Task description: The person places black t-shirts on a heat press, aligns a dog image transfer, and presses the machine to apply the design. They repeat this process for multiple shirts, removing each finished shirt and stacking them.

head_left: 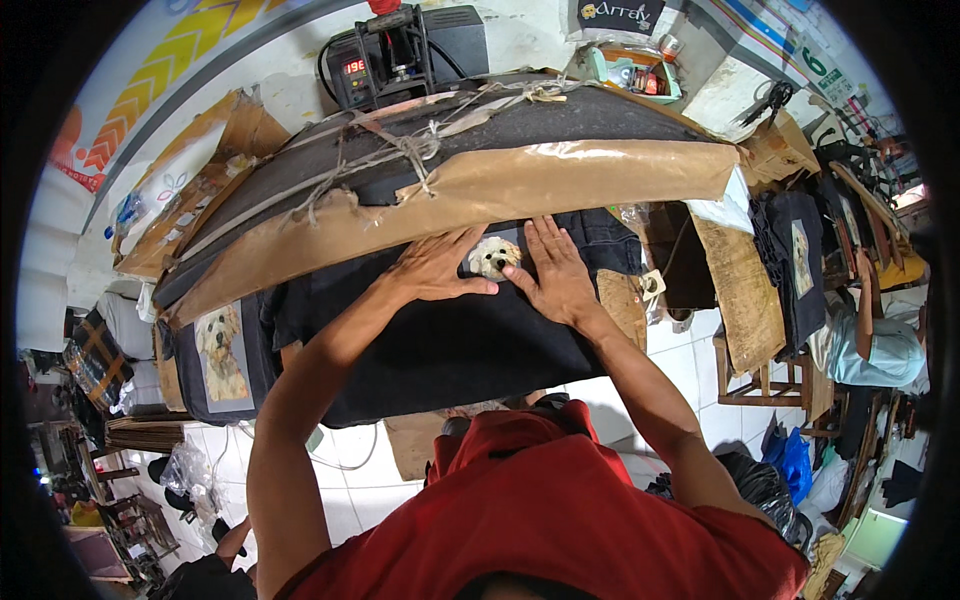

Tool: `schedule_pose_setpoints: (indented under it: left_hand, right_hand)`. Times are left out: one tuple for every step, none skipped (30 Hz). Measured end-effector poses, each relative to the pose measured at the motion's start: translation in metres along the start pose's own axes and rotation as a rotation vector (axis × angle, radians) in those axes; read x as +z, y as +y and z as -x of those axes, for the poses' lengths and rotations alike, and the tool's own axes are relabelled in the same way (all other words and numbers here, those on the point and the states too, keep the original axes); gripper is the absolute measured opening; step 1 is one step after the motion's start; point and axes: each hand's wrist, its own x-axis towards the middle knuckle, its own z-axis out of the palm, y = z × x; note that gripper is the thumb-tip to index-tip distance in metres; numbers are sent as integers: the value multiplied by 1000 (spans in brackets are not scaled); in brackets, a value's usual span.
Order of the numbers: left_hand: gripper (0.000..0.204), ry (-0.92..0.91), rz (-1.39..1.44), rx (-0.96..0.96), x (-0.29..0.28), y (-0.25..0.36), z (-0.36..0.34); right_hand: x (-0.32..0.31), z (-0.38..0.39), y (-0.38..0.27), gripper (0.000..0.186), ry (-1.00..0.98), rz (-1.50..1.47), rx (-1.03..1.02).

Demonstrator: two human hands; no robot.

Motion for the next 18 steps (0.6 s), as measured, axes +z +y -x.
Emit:
schedule_pose_setpoints:
  left_hand:
    - [100,80,50,-25,0,3,3]
    - [93,226,105,-4,0,6,8]
    - [81,267,122,-104,2,11,13]
    - [70,375,143,-156,5,15,18]
    - [58,469,170,-229,9,20,24]
    - [28,594,159,-206,14,25,28]
    - [27,602,168,-209,19,28,31]
    - [25,587,179,-235,24,31,33]
    - [23,546,192,-279,29,34,35]
    - [21,564,149,-269,32,35,35]
    - [21,582,142,-267,35,36,35]
    - [21,588,134,-265,37,36,35]
    - [21,600,127,-263,38,36,34]
    - [22,587,119,-268,39,35,33]
    - [22,581,111,-272,39,35,33]
    - [23,574,102,-275,39,34,32]
    - [22,581,99,-268,39,34,32]
    - [22,590,95,-260,39,34,31]
  right_hand:
    - [-1,1,2,72,65,-116,21]
    - [-3,3,3,65,93,-226,45]
    - [-5,4,5,58,158,-350,67]
    - [-5,6,5,37,303,-378,57]
    - [-6,8,7,33,291,-409,69]
    - [-6,9,6,29,285,-439,85]
    - [-6,11,7,25,264,-465,125]
    - [-6,11,6,18,323,-410,58]
    - [-5,13,6,18,338,-375,34]
    - [-5,13,6,19,336,-333,9]
    - [-4,12,6,19,338,-288,-18]
    - [-4,12,6,19,341,-298,-16]
    - [-4,12,6,19,342,-307,-12]
    - [-3,12,6,19,353,-320,-4]
    - [-4,11,6,19,345,-322,-3]
    - [-4,11,6,18,347,-327,1]
    - [-4,11,6,18,350,-331,4]
    - [-4,10,6,18,353,-330,5]
